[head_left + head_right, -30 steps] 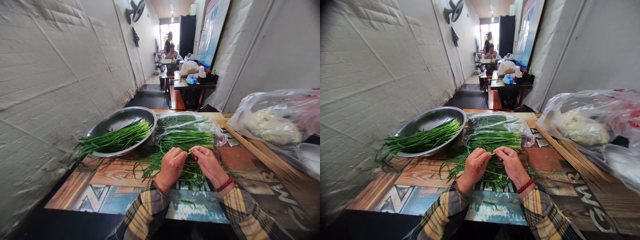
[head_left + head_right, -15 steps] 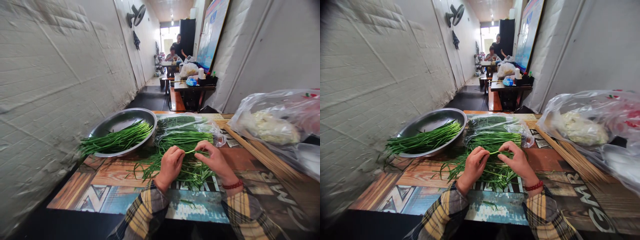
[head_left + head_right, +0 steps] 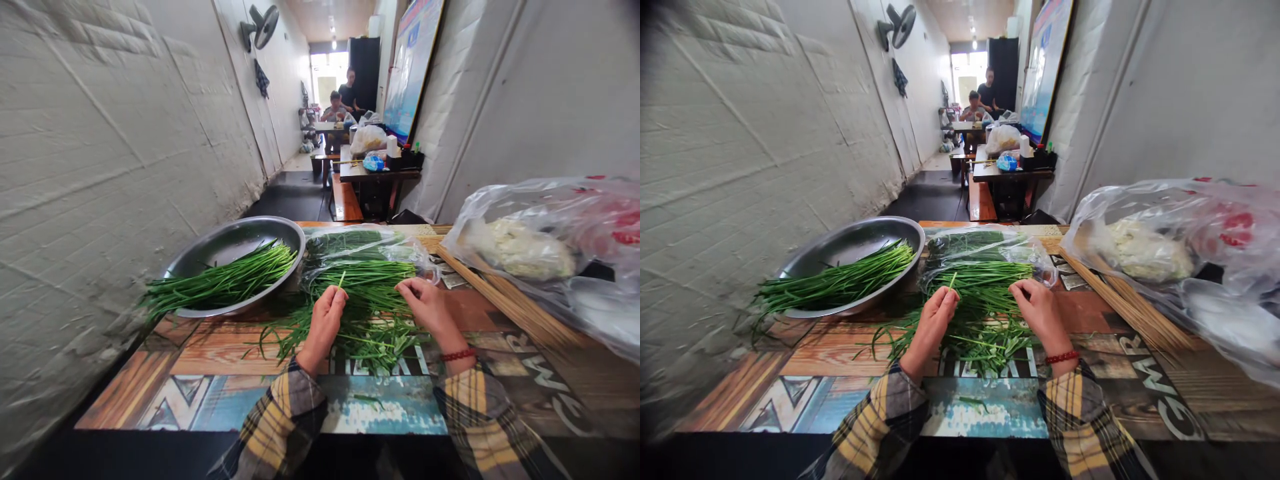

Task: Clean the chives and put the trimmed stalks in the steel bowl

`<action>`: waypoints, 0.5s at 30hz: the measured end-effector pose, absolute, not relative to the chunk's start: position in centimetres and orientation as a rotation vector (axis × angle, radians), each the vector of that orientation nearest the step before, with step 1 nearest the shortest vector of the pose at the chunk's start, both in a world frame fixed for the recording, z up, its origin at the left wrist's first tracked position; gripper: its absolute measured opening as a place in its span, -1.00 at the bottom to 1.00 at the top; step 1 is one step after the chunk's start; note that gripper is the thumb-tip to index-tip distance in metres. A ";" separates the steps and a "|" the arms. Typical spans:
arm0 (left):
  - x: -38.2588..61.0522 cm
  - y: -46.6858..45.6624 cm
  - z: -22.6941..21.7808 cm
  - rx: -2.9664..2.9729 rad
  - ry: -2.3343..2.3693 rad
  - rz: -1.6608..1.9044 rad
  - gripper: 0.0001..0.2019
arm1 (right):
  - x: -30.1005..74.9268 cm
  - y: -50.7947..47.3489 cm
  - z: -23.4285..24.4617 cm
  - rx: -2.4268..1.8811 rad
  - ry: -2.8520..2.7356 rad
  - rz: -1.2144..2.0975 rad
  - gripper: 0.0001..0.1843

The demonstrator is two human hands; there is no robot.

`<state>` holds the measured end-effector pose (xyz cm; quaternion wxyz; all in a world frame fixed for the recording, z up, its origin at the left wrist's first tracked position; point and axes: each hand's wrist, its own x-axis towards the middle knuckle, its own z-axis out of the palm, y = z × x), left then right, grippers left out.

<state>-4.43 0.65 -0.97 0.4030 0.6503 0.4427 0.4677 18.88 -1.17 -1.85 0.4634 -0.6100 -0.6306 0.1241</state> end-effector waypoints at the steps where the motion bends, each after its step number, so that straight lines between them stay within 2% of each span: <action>1: -4.4 0.7 -1.0 1.635 1.106 1.169 -0.68 | 19.0 -1.2 -1.8 -1.533 -1.634 0.227 -0.61; 5: -4.3 0.7 -1.0 1.625 1.123 1.162 -0.70 | 19.3 -1.6 -1.9 -1.650 -1.856 -0.054 -0.64; 9: -4.2 0.7 -0.8 1.620 1.146 1.184 -0.72 | 19.0 -1.9 -2.0 -1.704 -1.946 -0.148 -0.78; 12: -4.2 0.6 -0.7 1.644 1.127 1.185 -0.72 | 18.7 -1.8 -2.0 -1.661 -1.934 -0.065 -0.82; 15: -4.2 0.6 -0.8 1.665 1.113 1.205 -0.73 | 18.5 -1.5 -2.0 -1.528 -1.739 0.209 -0.75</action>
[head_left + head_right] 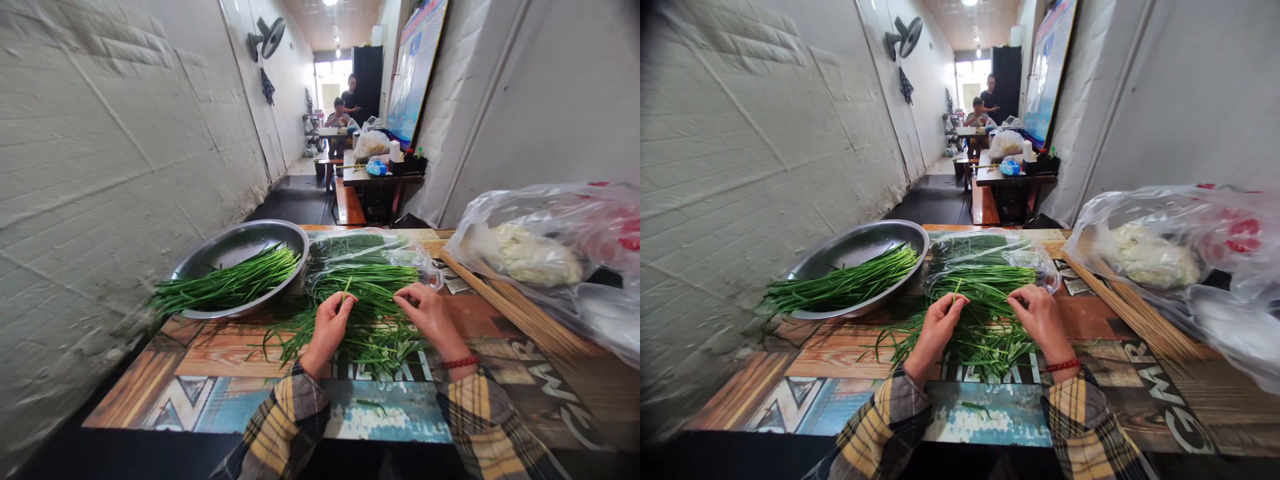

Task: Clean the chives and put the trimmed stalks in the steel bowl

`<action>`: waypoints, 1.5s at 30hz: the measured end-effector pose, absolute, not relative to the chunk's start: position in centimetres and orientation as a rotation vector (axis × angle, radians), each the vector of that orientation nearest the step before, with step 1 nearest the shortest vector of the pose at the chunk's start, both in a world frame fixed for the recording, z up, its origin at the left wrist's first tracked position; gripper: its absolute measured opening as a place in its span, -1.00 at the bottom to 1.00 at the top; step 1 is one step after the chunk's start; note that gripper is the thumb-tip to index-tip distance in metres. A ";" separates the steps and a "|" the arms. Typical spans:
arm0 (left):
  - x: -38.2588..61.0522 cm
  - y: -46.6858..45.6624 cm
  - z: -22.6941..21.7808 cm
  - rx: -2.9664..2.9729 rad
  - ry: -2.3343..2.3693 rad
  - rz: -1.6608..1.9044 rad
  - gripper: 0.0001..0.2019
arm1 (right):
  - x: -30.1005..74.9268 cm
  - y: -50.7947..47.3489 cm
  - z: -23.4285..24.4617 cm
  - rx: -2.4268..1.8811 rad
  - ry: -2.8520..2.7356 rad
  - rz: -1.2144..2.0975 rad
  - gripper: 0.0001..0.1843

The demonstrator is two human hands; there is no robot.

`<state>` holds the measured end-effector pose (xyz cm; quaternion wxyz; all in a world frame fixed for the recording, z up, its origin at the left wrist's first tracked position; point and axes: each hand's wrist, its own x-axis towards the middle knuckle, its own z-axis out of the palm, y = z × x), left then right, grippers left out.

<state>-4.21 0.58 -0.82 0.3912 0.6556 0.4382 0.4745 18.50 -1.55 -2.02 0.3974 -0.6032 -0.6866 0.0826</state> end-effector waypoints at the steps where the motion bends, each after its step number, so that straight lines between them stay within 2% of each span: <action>1: -4.2 0.6 -0.9 1.678 1.112 1.221 -0.74 | 18.4 -1.5 -2.0 -1.488 -1.649 0.324 -0.72; 5: -4.1 0.5 -1.1 1.763 1.114 1.319 -0.81 | 17.7 -1.4 -2.0 -1.371 -1.431 0.705 -0.62; 9: -4.1 0.0 -1.1 1.963 1.117 1.411 -0.87 | 16.7 -1.7 -1.6 -1.317 -1.377 0.886 -0.62; 13: -4.1 -0.7 -1.0 2.335 1.046 1.229 -0.73 | 15.9 -2.0 -1.3 -1.274 -1.502 0.988 -0.67; 16: -4.2 -0.9 -1.0 2.461 1.050 1.120 -0.79 | 15.4 -2.2 -1.4 -1.221 -1.596 1.042 -0.67; 20: -4.0 -0.5 -1.1 2.373 1.063 1.058 -0.88 | 15.1 -2.1 -1.5 -1.264 -1.545 0.961 -0.60; 24: -3.9 0.1 -1.3 2.083 1.129 1.083 -0.80 | 15.7 -1.9 -1.5 -1.328 -1.292 0.835 -0.56; 28: -4.0 0.4 -1.4 1.912 1.148 1.121 -0.76 | 16.0 -2.0 -1.6 -1.259 -1.222 0.824 -0.61; 32: -4.0 0.3 -1.2 1.877 1.141 1.106 -0.79 | 15.1 -2.1 -1.7 -1.197 -1.389 0.842 -0.67; 36: -4.0 0.2 -1.0 1.913 1.108 1.079 -0.81 | 14.5 -2.2 -1.4 -1.210 -1.591 0.584 -0.78; 39: -4.0 0.3 -1.1 1.929 1.089 1.025 -0.81 | 14.4 -2.3 -1.1 -1.239 -1.629 0.432 -0.77; 41: -4.0 0.4 -1.4 1.933 1.096 0.993 -0.79 | 14.4 -2.3 -1.1 -1.257 -1.590 0.469 -0.75; 45: -3.8 0.4 -2.0 1.963 1.102 0.968 -0.77 | 13.8 -2.0 -2.0 -1.240 -1.286 0.770 -0.72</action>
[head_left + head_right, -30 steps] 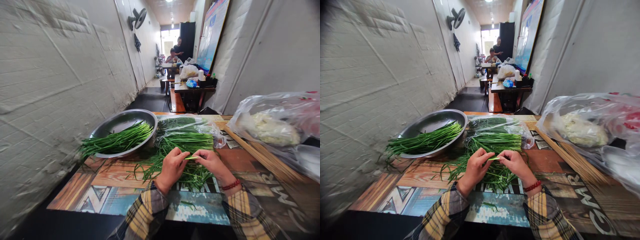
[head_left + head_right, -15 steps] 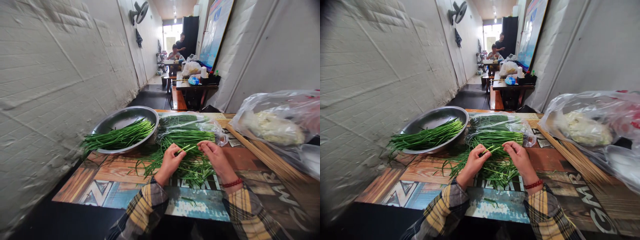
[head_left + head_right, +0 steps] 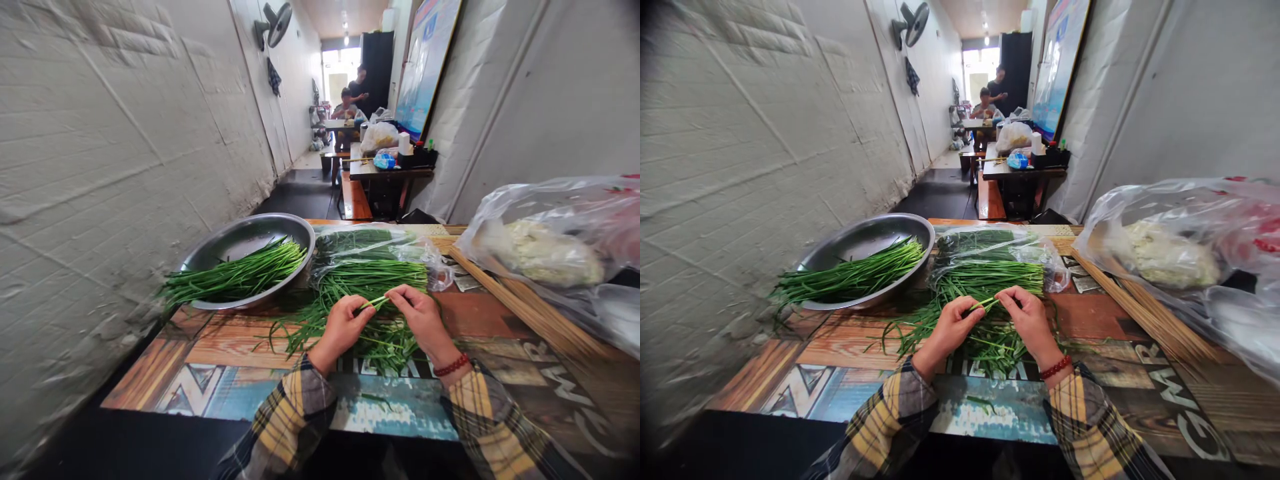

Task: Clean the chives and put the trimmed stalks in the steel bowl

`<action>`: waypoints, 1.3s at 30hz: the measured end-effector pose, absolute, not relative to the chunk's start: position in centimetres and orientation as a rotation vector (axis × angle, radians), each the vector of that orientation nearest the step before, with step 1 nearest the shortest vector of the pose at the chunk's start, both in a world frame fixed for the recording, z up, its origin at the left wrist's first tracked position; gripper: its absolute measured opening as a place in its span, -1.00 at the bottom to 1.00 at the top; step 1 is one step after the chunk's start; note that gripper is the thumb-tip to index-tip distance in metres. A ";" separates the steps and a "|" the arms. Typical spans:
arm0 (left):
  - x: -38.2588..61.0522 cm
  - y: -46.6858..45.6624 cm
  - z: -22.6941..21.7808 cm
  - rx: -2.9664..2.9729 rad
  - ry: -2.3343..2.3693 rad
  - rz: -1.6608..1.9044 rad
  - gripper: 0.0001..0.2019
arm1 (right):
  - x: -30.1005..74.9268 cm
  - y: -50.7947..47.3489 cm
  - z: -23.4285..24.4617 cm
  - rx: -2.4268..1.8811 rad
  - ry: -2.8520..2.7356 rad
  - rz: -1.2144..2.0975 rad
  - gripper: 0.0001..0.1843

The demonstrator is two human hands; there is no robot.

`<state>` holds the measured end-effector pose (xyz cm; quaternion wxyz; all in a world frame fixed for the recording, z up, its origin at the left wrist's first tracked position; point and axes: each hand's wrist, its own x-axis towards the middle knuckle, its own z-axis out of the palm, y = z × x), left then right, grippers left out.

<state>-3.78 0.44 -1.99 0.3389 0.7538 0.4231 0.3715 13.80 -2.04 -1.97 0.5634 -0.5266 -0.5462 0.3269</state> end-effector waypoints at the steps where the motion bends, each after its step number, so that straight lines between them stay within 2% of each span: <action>1: -3.7 0.4 -2.0 1.975 1.106 0.968 -0.78 | 13.7 -1.9 -2.2 -1.214 -1.185 0.844 -0.71; 7: -3.9 0.6 -2.0 1.975 1.192 1.022 -0.78 | 14.0 -1.5 -2.8 -1.107 -0.808 0.920 -0.67; 13: -3.8 0.3 -2.0 2.002 1.196 1.066 -0.85 | 13.4 -2.0 -2.5 -1.248 -1.249 0.863 -0.58; 17: -3.8 0.1 -1.7 1.971 1.146 1.120 -0.89 | 13.3 -2.0 -2.7 -1.273 -1.319 0.836 -0.60; 23: -4.1 0.2 -0.9 1.842 1.146 1.342 -0.77 | 13.6 -2.3 -2.2 -1.229 -1.424 0.898 -0.61; 26: -4.1 0.1 -0.8 1.979 1.113 1.279 -0.76 | 13.5 -2.4 -2.2 -1.196 -1.470 0.903 -0.62; 32: -3.9 0.0 -1.0 2.225 1.080 0.889 -0.69 | 13.4 -2.3 -2.3 -1.161 -1.416 0.907 -0.65; 39: -4.1 -0.1 -1.2 2.222 1.106 1.088 -0.81 | 14.1 -2.1 -2.4 -1.242 -1.185 0.798 -0.63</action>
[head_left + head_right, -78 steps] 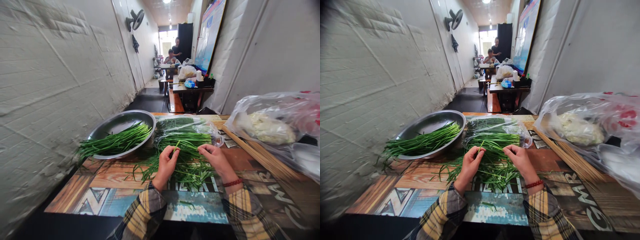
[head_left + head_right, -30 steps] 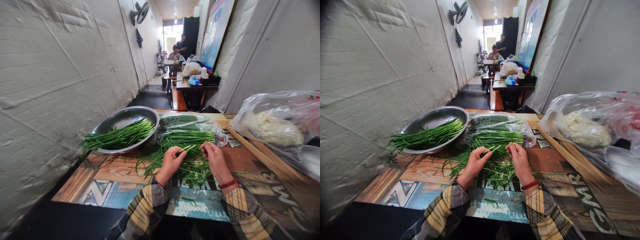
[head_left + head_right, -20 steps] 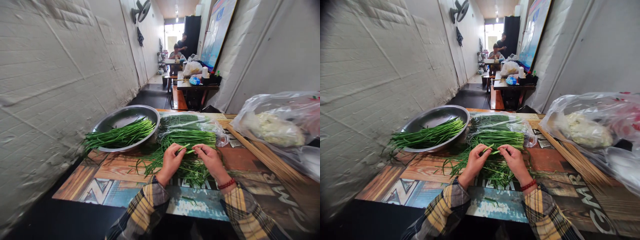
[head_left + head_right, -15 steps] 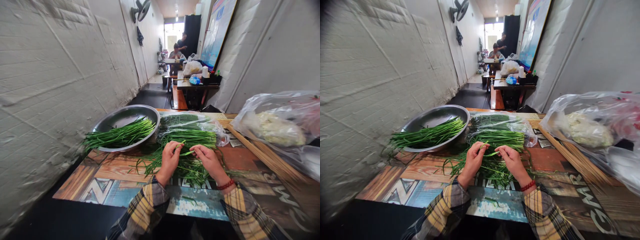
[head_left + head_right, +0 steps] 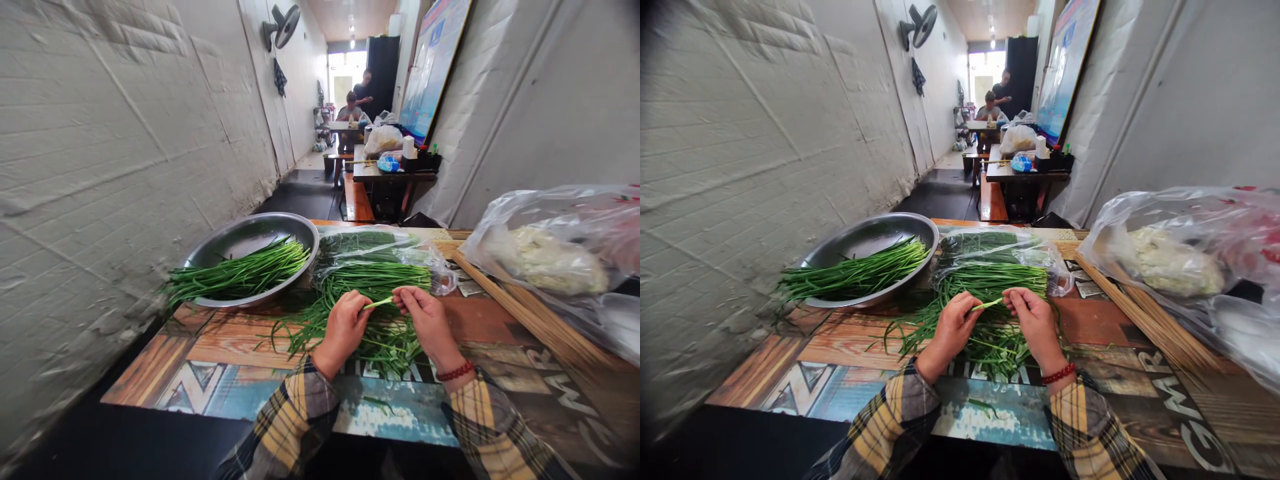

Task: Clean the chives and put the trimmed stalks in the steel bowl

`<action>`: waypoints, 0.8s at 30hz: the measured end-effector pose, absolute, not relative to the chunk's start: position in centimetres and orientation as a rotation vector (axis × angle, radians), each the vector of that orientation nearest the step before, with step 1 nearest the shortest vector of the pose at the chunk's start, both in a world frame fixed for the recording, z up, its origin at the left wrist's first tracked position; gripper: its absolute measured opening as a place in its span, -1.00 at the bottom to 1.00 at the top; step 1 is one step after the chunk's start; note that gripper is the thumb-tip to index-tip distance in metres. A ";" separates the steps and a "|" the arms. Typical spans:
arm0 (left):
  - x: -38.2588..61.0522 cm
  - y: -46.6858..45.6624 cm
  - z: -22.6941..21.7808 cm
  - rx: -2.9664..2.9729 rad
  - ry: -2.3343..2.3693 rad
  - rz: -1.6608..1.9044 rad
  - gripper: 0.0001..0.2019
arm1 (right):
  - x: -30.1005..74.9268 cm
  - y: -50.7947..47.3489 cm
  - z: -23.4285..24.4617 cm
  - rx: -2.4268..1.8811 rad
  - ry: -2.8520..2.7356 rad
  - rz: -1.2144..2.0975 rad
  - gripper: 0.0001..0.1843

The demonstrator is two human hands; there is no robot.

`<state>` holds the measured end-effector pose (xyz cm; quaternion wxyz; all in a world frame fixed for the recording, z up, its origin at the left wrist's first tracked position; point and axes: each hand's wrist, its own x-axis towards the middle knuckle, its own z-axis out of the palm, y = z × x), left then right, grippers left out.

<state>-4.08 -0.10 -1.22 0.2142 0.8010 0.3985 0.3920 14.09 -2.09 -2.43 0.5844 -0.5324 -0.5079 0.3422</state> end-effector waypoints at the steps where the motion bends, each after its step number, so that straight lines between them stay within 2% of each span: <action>1: -4.1 -0.1 -1.2 2.216 1.108 1.107 -0.82 | 14.3 -2.1 -2.4 -1.253 -1.162 0.770 -0.63; 4: -4.2 -0.3 -1.2 2.204 1.119 1.120 -0.82 | 14.5 -2.2 -2.0 -1.264 -1.275 0.660 -0.65; 8: -4.2 -0.3 -1.3 2.237 1.118 1.113 -0.86 | 13.9 -2.3 -1.7 -1.248 -1.668 0.370 -0.79; 11: -4.2 -0.3 -1.5 2.258 1.109 1.109 -0.87 | 13.4 -2.3 -1.9 -1.237 -1.790 0.290 -0.85; 15: -4.1 -0.3 -1.4 2.253 1.098 1.108 -0.90 | 12.8 -2.4 -1.9 -1.253 -1.653 0.426 -0.80; 21: -4.0 -0.6 -1.3 2.237 1.089 1.103 -0.89 | 12.5 -2.4 -2.1 -1.240 -1.265 0.838 -0.66; 24: -4.0 -0.5 -1.3 2.208 1.130 1.108 -0.89 | 13.5 -2.1 -2.5 -1.252 -1.051 0.821 -0.62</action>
